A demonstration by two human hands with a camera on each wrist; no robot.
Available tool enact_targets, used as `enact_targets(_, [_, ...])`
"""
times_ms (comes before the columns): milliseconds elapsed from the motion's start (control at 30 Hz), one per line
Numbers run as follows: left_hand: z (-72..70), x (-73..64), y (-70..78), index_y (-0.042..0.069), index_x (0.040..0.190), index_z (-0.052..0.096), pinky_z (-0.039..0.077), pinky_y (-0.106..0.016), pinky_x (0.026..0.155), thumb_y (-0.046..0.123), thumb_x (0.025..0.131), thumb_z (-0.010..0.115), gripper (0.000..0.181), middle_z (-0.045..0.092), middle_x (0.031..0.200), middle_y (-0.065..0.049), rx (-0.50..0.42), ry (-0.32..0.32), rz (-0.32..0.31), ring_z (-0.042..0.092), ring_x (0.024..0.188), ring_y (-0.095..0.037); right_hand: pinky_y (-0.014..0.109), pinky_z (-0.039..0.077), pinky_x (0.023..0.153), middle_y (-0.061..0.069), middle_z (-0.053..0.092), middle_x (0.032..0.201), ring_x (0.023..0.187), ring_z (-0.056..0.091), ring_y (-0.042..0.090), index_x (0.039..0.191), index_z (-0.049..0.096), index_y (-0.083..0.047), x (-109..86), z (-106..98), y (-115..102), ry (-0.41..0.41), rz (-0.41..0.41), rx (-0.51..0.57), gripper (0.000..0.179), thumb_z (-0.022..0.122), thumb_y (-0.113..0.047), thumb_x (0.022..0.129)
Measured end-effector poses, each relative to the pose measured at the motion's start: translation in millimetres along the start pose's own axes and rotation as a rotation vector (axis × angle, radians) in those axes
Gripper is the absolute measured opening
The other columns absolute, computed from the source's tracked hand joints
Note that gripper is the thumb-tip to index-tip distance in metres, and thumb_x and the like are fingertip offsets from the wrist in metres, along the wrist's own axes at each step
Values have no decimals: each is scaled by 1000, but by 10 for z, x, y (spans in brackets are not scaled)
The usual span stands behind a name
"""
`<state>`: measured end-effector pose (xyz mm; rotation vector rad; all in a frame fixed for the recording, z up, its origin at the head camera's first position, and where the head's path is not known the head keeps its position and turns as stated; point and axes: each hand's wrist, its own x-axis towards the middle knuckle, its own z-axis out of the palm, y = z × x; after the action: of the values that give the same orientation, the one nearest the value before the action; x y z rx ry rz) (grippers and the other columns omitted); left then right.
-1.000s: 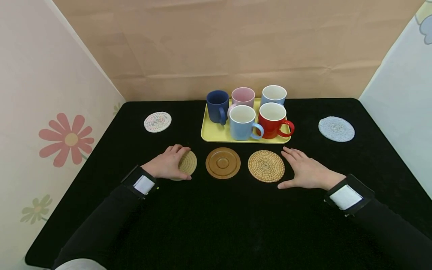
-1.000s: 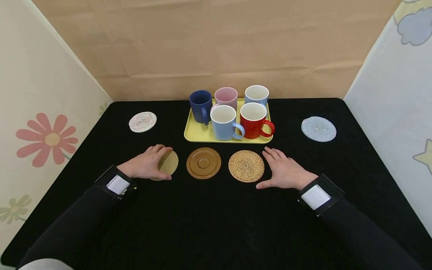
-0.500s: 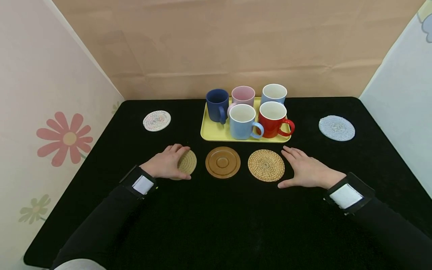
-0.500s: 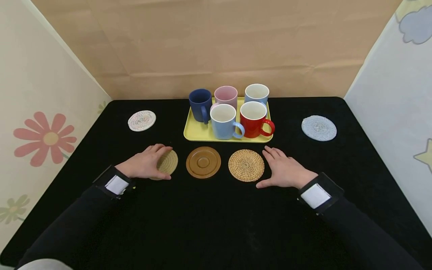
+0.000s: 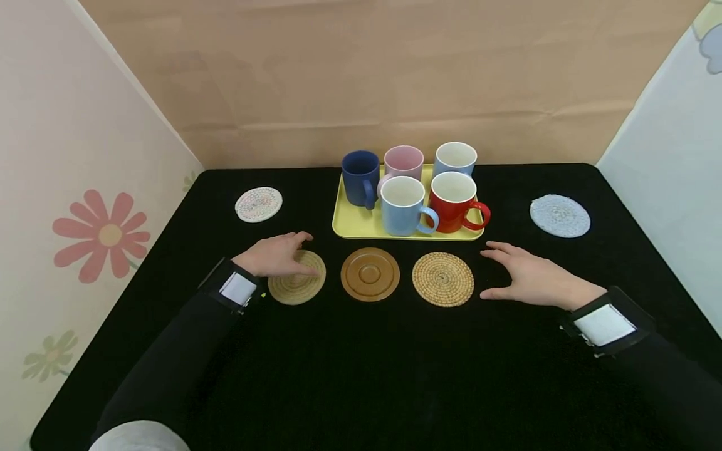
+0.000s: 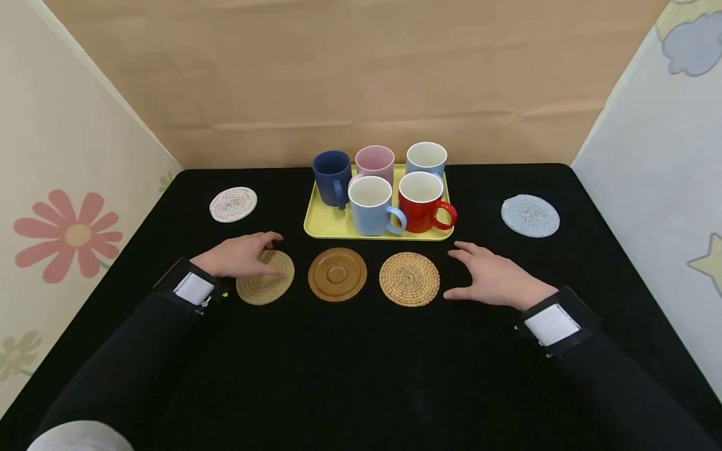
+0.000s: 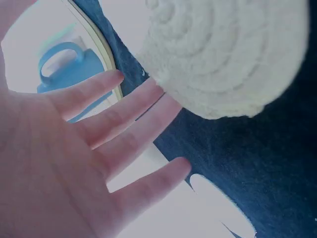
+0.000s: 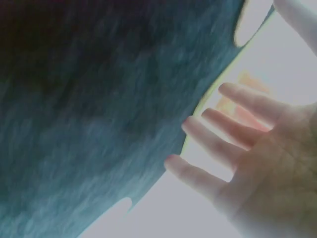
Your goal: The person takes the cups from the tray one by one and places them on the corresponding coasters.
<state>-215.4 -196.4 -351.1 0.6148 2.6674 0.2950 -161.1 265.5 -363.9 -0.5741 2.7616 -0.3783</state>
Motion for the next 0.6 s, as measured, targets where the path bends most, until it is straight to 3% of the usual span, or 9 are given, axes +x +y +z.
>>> enact_targets(167, [-45,132,-35,1,136,49,51,-47,83,49,89,65,69,60,117,-20,13,57,-26,60,103,-31,63,40,93,31,38,142,124,42,51,134,51,5,-11,-103,190,81,23,-18,73,66,-51,89])
enact_targets(367, [-47,312,-127,2,141,44,43,-57,93,50,91,61,72,36,143,-27,42,99,-124,40,126,-43,66,36,94,36,39,135,121,41,54,131,50,9,-5,-236,462,150,90,-19,69,62,-46,93])
enact_targets(433, [-49,368,-147,1,146,37,38,-60,98,52,90,60,79,27,148,-29,37,83,-158,33,131,-47,68,35,94,38,36,135,122,38,55,132,47,11,15,-286,561,172,124,-31,70,60,-47,94])
enact_targets(600, [-84,406,-123,2,153,20,28,-67,101,58,88,57,94,16,153,-31,-7,-24,-256,21,136,-52,73,37,85,38,29,138,121,33,55,136,39,11,115,-378,796,242,226,-66,79,55,-53,94])
